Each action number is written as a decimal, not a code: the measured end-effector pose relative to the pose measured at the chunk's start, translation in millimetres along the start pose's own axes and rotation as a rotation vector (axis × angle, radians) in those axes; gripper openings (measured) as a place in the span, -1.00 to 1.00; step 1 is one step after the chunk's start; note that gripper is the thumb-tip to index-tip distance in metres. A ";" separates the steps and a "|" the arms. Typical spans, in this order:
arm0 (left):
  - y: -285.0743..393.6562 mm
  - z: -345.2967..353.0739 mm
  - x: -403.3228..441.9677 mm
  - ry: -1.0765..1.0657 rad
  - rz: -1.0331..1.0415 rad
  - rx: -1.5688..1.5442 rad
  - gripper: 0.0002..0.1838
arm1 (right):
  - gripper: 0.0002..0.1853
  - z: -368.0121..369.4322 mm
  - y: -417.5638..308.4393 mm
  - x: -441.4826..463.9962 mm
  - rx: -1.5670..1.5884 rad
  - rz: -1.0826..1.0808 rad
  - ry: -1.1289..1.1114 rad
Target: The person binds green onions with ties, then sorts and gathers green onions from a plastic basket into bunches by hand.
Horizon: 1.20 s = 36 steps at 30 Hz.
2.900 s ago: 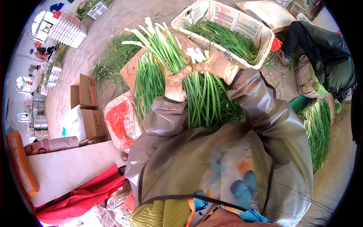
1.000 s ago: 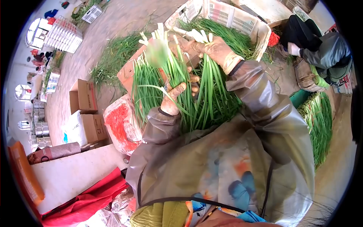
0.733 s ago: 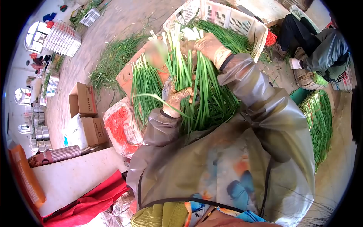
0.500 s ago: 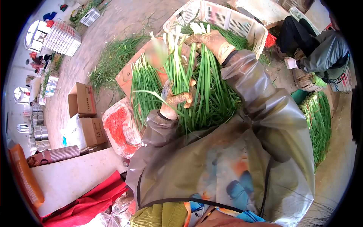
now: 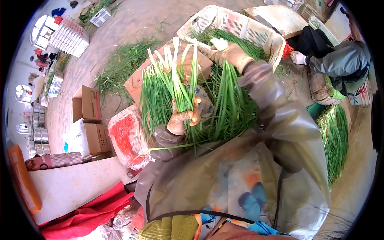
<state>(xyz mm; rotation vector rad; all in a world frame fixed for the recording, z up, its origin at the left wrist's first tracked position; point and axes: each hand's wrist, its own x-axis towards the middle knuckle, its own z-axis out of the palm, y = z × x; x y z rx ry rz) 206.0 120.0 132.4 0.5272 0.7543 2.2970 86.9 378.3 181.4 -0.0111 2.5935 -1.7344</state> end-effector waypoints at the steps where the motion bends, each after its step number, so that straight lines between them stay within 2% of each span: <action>1: 0.0 4.2 -1.2 0.051 0.002 0.011 -0.48 | -0.74 -3.7 -3.8 -5.1 0.245 0.027 0.025; 2: -0.5 5.9 -0.5 0.056 0.009 0.008 -0.48 | -0.75 -9.3 -9.0 -10.0 0.238 0.118 0.098; 4: 1.0 6.0 1.5 0.072 0.008 0.040 -0.48 | -0.74 -8.9 -12.9 -21.0 0.370 0.162 0.090; 5: 1.0 4.0 1.9 0.082 0.007 0.059 -0.49 | -0.74 -5.6 -14.1 -25.5 0.412 0.050 0.072; 6: 2.1 4.8 3.7 0.078 0.005 0.058 -0.49 | -0.74 -5.4 -29.6 -33.9 0.410 0.051 0.077; 8: 3.7 7.5 7.5 0.046 0.004 0.070 -0.49 | -0.72 -11.9 -57.4 -46.5 0.458 0.150 0.184; 9: 3.2 7.8 8.1 0.036 -0.003 0.053 -0.49 | -0.69 -20.3 -52.7 -42.1 0.417 0.114 0.194; 10: 2.5 7.6 7.9 0.036 -0.004 0.052 -0.49 | -0.65 -31.3 -49.9 -40.3 0.515 0.182 0.166; 11: 1.8 7.1 6.3 0.038 0.004 0.053 -0.49 | -0.65 -39.8 -35.9 -33.8 0.436 0.055 0.195; 14: 3.4 13.2 2.4 0.064 0.018 0.064 -0.51 | -0.77 -68.1 -15.6 -24.7 0.017 0.276 0.153; 16: 4.8 15.1 2.4 0.109 0.016 0.124 -0.51 | -0.76 -52.8 -7.8 -31.8 0.473 0.134 0.219; 17: 4.1 16.9 2.0 0.128 0.006 0.145 -0.50 | -0.77 -43.4 -16.1 -39.5 0.449 0.038 0.177; 18: 3.7 18.2 2.0 0.130 0.003 0.143 -0.50 | -0.76 -37.6 -17.1 -40.6 0.534 0.033 0.100; 21: 5.3 21.9 4.7 0.091 -0.045 0.222 -0.44 | -0.70 -47.3 -11.1 -33.6 0.447 -0.007 -0.105; 22: 4.1 21.8 2.1 0.084 -0.050 0.226 -0.44 | -0.67 -60.9 -4.8 -38.2 0.461 0.039 -0.194; 24: 4.3 22.4 -7.4 0.139 0.020 0.140 -0.47 | -0.66 -75.5 7.6 -42.5 0.393 -0.027 -0.235; 25: 6.7 23.2 -11.8 0.142 0.038 0.094 -0.48 | -0.62 -84.3 32.4 -33.8 0.256 -0.080 -0.270; 26: 7.1 13.1 -16.8 0.150 0.056 0.087 -0.48 | -0.61 -91.4 38.4 -39.3 0.365 0.041 -0.377; 28: 6.1 1.0 -22.7 0.158 0.125 0.006 -0.47 | -0.60 -93.4 25.1 -55.9 0.365 -0.014 -0.486; 30: 5.0 -11.6 -28.1 0.145 0.126 -0.026 -0.45 | -0.62 -83.1 31.2 -56.5 0.258 -0.258 -0.380; 32: 4.3 -16.6 -29.5 0.159 0.131 0.003 -0.40 | -0.69 -88.4 21.6 -70.5 0.572 0.172 -0.289; 33: 3.9 -16.2 -28.0 0.157 0.108 -0.016 -0.43 | -0.74 -86.4 19.6 -67.3 0.601 0.279 -0.114; 34: 2.0 -14.6 -27.9 0.160 0.117 -0.013 -0.43 | -0.78 -84.1 18.7 -61.8 0.570 0.308 0.005; 36: 4.2 11.0 -18.3 0.257 0.076 0.070 -0.45 | -0.81 -66.4 9.9 -53.8 0.698 0.293 0.158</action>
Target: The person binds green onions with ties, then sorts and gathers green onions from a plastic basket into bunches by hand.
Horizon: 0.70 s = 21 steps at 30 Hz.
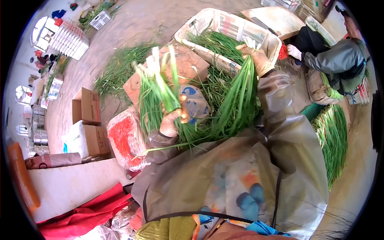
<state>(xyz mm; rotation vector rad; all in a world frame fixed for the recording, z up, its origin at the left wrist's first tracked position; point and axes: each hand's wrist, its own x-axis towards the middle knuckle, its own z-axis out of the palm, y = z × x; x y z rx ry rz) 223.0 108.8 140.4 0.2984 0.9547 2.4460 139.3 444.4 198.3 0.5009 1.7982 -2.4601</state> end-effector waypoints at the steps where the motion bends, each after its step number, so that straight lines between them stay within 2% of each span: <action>1: 0.2 8.9 3.9 0.006 -0.031 0.067 -0.45 | -0.82 7.9 -3.3 -1.7 0.008 0.005 -0.232; 3: -6.2 20.4 14.4 -0.026 -0.050 0.198 -0.44 | -0.77 60.1 -4.7 -27.2 -0.046 -0.037 -0.240; 6: -4.2 46.3 23.9 -0.069 -0.117 0.382 -0.33 | -0.72 91.7 1.5 -25.0 -0.269 -0.288 -0.446; 8: -2.3 61.4 19.3 0.027 -0.098 0.316 -0.28 | -0.72 96.8 -10.4 -27.3 -0.323 -0.190 -0.343; 9: -2.1 65.1 19.4 0.012 -0.038 0.261 -0.27 | -0.71 90.3 -25.9 -33.3 -0.430 -0.265 -0.395; 11: -2.2 50.2 23.2 -0.066 0.005 0.149 -0.20 | -0.67 75.1 -30.9 -7.8 -0.199 -0.197 -0.144; 12: -6.9 46.8 20.0 0.009 0.042 0.036 -0.18 | -0.66 54.8 -27.5 10.9 -0.630 -0.322 0.015; 14: 4.9 55.3 15.4 0.021 0.057 0.034 -0.18 | -0.73 45.1 -48.0 -3.5 -1.028 -0.332 0.222; 16: 0.6 40.6 23.1 0.025 0.057 0.052 -0.18 | -0.68 19.1 -37.4 7.0 -0.455 -0.329 -0.248; 17: -2.3 35.1 25.2 0.031 0.043 0.072 -0.19 | -0.72 32.2 -34.2 -10.5 -0.552 -0.571 -0.327; 18: -2.3 38.1 26.5 0.030 0.022 0.020 -0.19 | -0.75 44.5 -33.0 -22.8 -0.430 -0.340 -0.393; 21: -4.4 35.5 33.0 -0.019 0.030 0.236 -0.27 | -0.78 83.2 -15.3 -33.8 -0.416 -0.325 -0.480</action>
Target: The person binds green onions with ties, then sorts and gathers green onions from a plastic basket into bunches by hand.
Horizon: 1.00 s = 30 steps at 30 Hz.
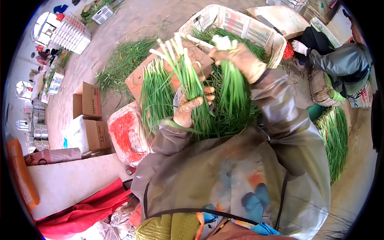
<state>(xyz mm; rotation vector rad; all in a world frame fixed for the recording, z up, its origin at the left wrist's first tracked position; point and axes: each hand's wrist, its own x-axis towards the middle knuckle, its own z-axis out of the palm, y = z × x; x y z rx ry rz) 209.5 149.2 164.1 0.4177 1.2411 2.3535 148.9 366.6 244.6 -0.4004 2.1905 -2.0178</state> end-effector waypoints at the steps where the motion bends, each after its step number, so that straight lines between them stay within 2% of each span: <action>1: -1.0 7.3 1.0 -0.013 -0.015 -0.008 -0.33 | -0.75 13.2 0.0 2.3 -0.046 -0.004 -0.036; 2: -3.6 6.5 -0.7 -0.009 -0.053 0.002 -0.36 | -0.74 25.9 4.4 4.1 0.097 0.074 -0.086; 3: -7.0 4.5 -2.4 -0.002 -0.090 0.014 -0.39 | -0.75 32.9 0.2 6.1 -0.066 0.115 -0.073; 4: -9.2 0.7 -3.6 0.003 -0.090 0.015 -0.39 | -0.76 33.9 3.3 7.1 -0.052 0.106 -0.059; 7: 1.0 -0.9 -8.4 0.201 -0.041 -0.106 -0.52 | -0.74 30.0 17.7 11.0 -0.057 0.084 -0.042; 10: 15.6 3.7 -9.4 0.147 0.016 -0.301 -0.54 | -0.73 39.3 14.5 0.6 0.059 0.021 -0.039; 11: 23.7 11.9 -6.5 0.095 -0.024 -0.297 -0.55 | -0.73 42.7 16.4 -1.4 0.094 0.010 -0.025; 13: 12.4 -1.5 1.7 0.128 -0.016 -0.222 -0.58 | -0.41 46.2 14.1 -2.8 0.080 0.085 -0.076; 14: 14.2 1.0 5.4 0.196 -0.099 -0.155 -0.60 | -0.23 48.1 12.7 -3.6 0.072 0.122 -0.102; 17: 12.0 4.0 7.7 0.260 -0.008 -0.081 -0.70 | -0.79 34.9 20.2 -2.7 0.176 0.152 -0.131; 19: 13.5 -5.6 5.5 0.093 -0.056 -0.165 -0.64 | -0.79 23.6 14.7 -12.6 0.241 0.092 -0.159; 21: 12.3 -3.4 3.7 0.126 -0.020 -0.109 -0.62 | -0.76 29.9 -11.6 -23.7 0.377 0.012 -0.182; 23: 17.2 3.8 1.4 0.118 -0.007 -0.007 -0.59 | -0.75 33.0 -13.3 -31.0 0.416 0.023 -0.160; 25: 13.1 -7.1 3.8 0.070 -0.005 0.043 -0.57 | -0.80 28.6 -3.3 -30.9 0.537 0.064 -0.159; 27: 14.2 -8.7 4.0 -0.064 0.007 0.035 -0.54 | -0.82 17.6 -1.8 -28.8 0.619 -0.003 -0.276; 28: 15.3 -6.9 -1.1 0.001 0.000 0.060 -0.54 | -0.81 16.6 -2.1 -32.3 0.656 -0.019 -0.159; 29: 13.4 -12.8 -2.9 0.026 -0.021 0.112 -0.54 | -0.77 3.0 -3.1 -27.7 0.881 0.054 -0.268; 30: 10.5 -15.0 -4.0 0.027 -0.023 0.112 -0.54 | -0.77 2.4 -1.5 -28.9 0.883 0.055 -0.266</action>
